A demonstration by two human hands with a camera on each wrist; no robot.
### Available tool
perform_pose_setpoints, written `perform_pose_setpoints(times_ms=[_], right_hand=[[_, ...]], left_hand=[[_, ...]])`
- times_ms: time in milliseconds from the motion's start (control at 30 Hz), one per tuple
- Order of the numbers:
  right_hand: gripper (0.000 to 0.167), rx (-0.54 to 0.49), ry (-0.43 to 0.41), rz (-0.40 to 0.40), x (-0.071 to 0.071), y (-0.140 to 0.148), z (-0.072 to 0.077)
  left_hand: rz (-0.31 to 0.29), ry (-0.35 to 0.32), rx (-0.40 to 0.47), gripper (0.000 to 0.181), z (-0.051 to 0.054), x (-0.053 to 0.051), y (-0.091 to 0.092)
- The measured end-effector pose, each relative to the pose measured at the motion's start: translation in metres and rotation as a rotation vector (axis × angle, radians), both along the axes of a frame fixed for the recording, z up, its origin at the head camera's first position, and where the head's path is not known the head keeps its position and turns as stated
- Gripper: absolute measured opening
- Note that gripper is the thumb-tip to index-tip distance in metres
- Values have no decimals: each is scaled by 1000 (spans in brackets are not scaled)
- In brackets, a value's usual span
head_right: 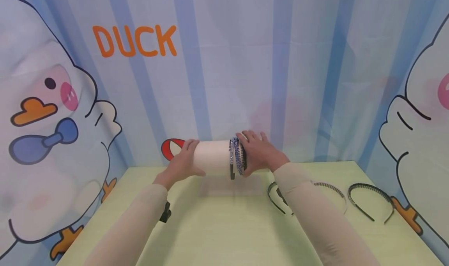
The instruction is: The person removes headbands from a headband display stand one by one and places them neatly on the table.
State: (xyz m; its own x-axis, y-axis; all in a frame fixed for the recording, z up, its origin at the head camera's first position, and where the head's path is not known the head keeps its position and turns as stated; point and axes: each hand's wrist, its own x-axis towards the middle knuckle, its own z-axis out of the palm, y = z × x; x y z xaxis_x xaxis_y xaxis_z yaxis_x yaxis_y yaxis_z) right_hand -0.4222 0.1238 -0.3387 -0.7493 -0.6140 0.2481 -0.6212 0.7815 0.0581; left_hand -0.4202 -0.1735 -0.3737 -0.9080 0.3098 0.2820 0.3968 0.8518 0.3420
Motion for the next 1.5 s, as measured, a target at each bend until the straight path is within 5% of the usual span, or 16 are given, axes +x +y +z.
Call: perform_pose_setpoints(times_ms=[567,1500], right_hand=[[128,52,20,-27,1,1,0],[117,-61,-7,-59,3,51,-1]], left_hand=[[-12,18,20,112,2,2,2],[-14,16,21,111,1,3,1]])
